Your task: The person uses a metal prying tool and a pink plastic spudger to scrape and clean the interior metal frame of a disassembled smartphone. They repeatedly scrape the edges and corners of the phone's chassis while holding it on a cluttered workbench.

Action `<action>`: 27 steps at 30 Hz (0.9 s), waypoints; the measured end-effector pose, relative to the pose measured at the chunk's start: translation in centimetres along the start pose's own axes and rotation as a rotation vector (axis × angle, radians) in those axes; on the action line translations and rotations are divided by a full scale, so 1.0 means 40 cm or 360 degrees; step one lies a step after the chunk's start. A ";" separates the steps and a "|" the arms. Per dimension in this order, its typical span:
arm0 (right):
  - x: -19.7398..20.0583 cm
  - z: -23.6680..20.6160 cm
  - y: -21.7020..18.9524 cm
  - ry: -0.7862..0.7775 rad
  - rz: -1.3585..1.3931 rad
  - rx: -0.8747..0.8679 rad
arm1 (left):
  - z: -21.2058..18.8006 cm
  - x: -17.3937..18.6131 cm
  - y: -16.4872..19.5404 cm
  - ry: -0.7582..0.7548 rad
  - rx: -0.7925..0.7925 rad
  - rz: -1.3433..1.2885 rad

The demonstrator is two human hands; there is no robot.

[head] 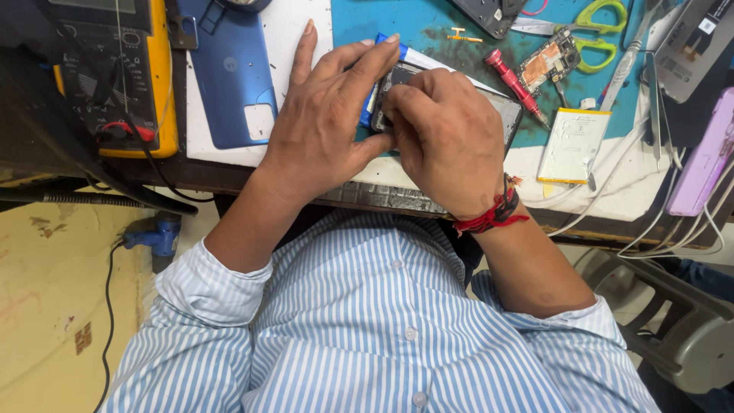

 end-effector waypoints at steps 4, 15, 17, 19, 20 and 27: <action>0.004 0.001 -0.006 -0.0067 -0.0054 0.0079 | -0.002 -0.005 -0.005 -0.0005 -0.0003 -0.0003; 0.031 0.029 0.030 -0.0409 0.0095 0.0339 | -0.004 -0.003 -0.001 -0.0036 0.0012 0.0074; 0.033 0.032 0.038 -0.0430 0.0152 0.0374 | -0.002 0.000 0.002 -0.0036 0.0003 0.0069; 0.034 0.027 0.043 -0.0343 0.0206 0.0262 | -0.003 0.004 0.004 0.0008 -0.0016 0.0048; 0.031 0.022 0.042 -0.0308 0.0242 0.0211 | -0.002 0.004 0.004 0.0005 -0.0025 0.0043; 0.013 0.003 0.027 -0.0118 0.0146 0.0030 | -0.004 0.005 0.004 -0.0031 -0.0028 0.0041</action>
Point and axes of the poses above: each hand's wrist, its own z-axis towards the middle knuckle, its own x-axis out of the back of the hand, y = z × x, the point moved 2 cm from there along z, towards the middle knuckle, and after that the axes turned 13 degrees about -y, right-handed, at the moved point
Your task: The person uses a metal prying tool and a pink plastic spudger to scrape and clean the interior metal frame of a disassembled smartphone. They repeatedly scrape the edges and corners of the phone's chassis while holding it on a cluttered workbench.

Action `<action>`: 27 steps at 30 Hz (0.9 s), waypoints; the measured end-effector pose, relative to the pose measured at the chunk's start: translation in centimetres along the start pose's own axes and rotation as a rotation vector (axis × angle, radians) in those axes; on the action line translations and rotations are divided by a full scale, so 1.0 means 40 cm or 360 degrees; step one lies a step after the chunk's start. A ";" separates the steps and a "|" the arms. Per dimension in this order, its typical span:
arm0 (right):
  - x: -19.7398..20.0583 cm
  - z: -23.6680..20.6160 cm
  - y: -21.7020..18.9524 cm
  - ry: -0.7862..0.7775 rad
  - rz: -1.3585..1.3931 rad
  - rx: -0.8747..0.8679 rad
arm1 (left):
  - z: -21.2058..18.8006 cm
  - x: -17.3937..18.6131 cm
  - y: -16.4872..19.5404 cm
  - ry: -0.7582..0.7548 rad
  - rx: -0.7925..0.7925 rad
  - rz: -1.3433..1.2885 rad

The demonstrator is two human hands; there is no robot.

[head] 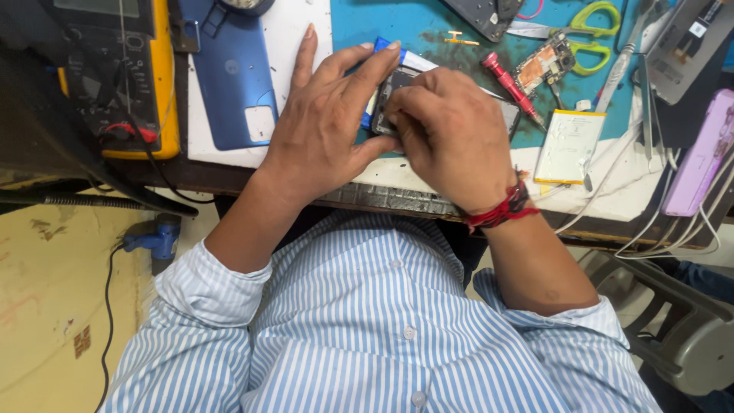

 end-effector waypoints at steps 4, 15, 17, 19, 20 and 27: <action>-0.006 -0.002 -0.026 -0.0018 -0.0104 0.0035 | 0.003 -0.003 -0.001 0.0015 0.0016 -0.0014; 0.059 -0.004 0.037 -0.0279 -0.0130 0.0229 | 0.004 0.000 0.001 -0.0088 0.0059 0.0055; 0.075 -0.043 0.046 -0.0006 -0.0115 0.0097 | 0.005 -0.002 0.001 -0.0067 0.0033 0.0029; 0.072 -0.067 0.061 0.0110 -0.0192 -0.0082 | 0.009 -0.001 0.000 -0.0012 -0.0073 -0.0015; 0.068 -0.081 0.065 0.0163 -0.0216 -0.0157 | 0.008 -0.002 0.000 -0.0016 -0.0044 -0.0019; 0.026 -0.156 0.036 0.0407 -0.0090 -0.0515 | -0.006 0.003 0.013 0.0125 0.0238 0.0103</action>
Point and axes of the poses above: each hand's wrist, its own z-axis towards the middle knuckle, its own x-axis out of the back of the hand, y = z × x, the point moved 2 cm from there along z, towards the middle knuckle, and after that the axes turned 13 degrees about -y, right-handed, at the moved point
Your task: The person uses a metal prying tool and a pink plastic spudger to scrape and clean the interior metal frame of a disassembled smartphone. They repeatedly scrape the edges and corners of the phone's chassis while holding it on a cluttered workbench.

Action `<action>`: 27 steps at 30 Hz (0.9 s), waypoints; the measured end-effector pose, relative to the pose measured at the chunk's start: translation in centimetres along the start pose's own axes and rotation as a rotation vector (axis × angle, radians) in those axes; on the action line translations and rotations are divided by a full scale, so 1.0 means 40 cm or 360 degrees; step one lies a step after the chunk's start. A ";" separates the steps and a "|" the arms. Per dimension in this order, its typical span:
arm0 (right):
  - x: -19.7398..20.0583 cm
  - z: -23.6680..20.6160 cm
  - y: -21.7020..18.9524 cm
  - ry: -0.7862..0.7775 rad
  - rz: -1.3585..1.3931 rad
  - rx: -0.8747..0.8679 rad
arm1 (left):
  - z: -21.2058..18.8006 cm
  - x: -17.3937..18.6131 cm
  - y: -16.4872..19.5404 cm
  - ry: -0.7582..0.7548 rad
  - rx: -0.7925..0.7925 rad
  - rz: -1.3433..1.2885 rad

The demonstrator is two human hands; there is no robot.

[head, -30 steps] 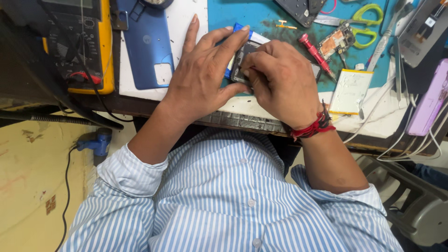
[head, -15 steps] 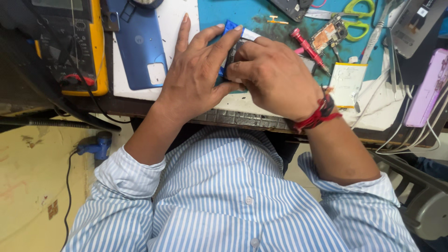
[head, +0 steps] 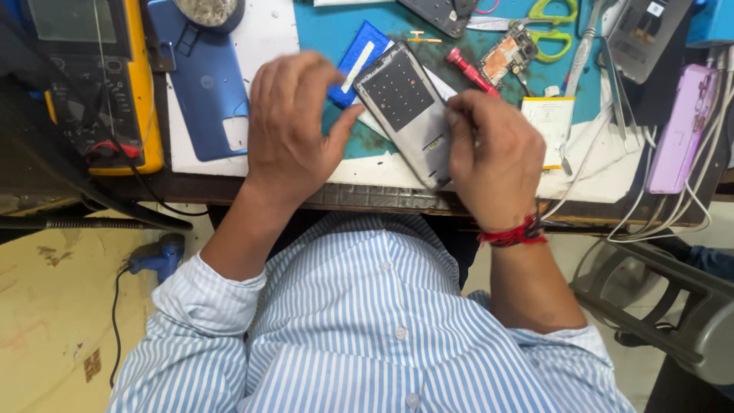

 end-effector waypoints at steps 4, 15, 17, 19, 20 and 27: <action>-0.017 -0.016 -0.033 0.0011 0.0185 -0.0082 | -0.016 -0.014 0.017 0.0101 -0.0133 0.0090; -0.033 0.077 -0.031 0.0094 0.0346 0.0069 | -0.017 -0.014 0.028 -0.0144 -0.0269 0.0156; -0.043 0.113 -0.028 0.0112 0.0322 0.0156 | -0.022 -0.016 0.038 -0.0238 -0.0276 0.0164; -0.056 0.143 -0.027 0.0097 0.0293 0.0155 | -0.026 -0.020 0.045 -0.0291 -0.0253 0.0239; -0.062 0.155 -0.028 0.0089 0.0279 0.0154 | -0.026 -0.022 0.047 -0.0292 -0.0246 0.0290; -0.091 0.195 -0.044 0.0112 0.0140 0.0236 | -0.025 -0.038 0.045 -0.0284 -0.0237 0.0253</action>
Point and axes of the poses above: each hand's wrist, its own z-axis towards the middle knuckle, its own x-axis out of the back of the hand, y = z × x, the point moved 2 cm from there along z, towards the middle knuckle, and after that the axes turned 13 degrees about -y, right-handed, at the moved point
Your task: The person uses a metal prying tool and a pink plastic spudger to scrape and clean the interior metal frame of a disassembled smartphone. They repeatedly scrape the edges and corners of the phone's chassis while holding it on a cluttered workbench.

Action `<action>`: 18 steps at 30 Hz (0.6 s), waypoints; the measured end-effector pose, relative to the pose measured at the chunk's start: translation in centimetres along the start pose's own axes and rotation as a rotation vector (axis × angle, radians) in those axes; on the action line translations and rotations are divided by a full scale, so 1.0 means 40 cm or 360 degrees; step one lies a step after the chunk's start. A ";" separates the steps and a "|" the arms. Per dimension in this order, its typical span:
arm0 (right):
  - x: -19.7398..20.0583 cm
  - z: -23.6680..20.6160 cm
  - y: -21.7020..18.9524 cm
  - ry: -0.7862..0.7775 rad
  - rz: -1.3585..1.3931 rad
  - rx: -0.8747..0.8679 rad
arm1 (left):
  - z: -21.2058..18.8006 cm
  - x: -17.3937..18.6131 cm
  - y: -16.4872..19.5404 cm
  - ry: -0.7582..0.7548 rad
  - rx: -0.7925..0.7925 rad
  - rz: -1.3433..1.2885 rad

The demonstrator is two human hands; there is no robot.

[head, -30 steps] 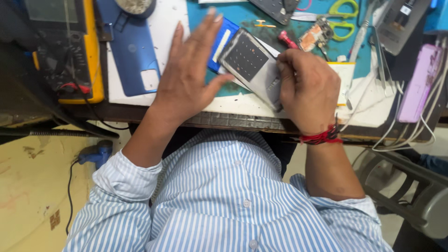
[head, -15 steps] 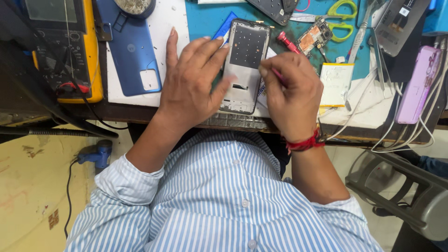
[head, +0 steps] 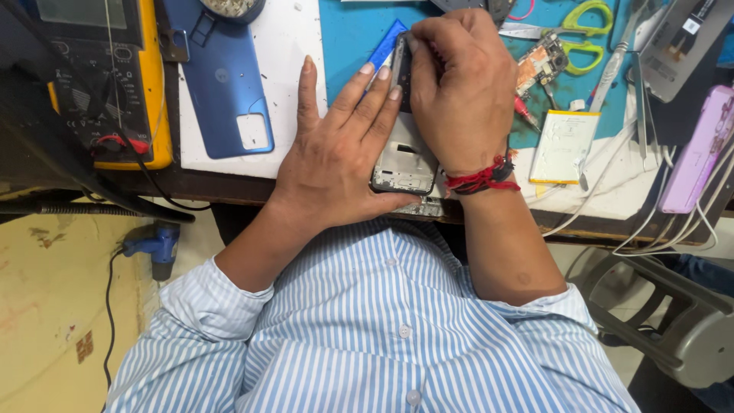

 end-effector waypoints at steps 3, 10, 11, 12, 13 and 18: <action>0.001 0.003 0.003 -0.0019 -0.0008 -0.0015 | 0.000 -0.001 -0.002 -0.0004 -0.0006 -0.0024; -0.002 0.010 0.001 -0.0037 -0.0016 -0.0012 | 0.004 -0.003 -0.003 -0.0023 0.0008 -0.0027; -0.001 0.010 0.000 -0.0036 -0.0016 -0.0004 | 0.005 -0.004 -0.003 -0.0021 0.0004 -0.0024; -0.001 0.011 -0.001 -0.0045 -0.0020 -0.0002 | 0.005 -0.004 -0.003 -0.0021 0.0002 -0.0022; 0.001 0.012 -0.001 -0.0053 -0.0023 -0.0002 | 0.004 -0.004 -0.003 -0.0022 -0.0001 -0.0019; 0.008 0.017 -0.002 -0.0092 0.0012 -0.0007 | 0.006 -0.009 -0.003 -0.0040 0.0015 -0.0030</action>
Point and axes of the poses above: each hand's wrist, its own z-axis towards the middle knuckle, its own x-axis out of the back of the hand, y = z × x, the point moved 2 cm from there along z, towards the middle knuckle, and after that the axes turned 13 degrees about -y, right-handed, at the moved point
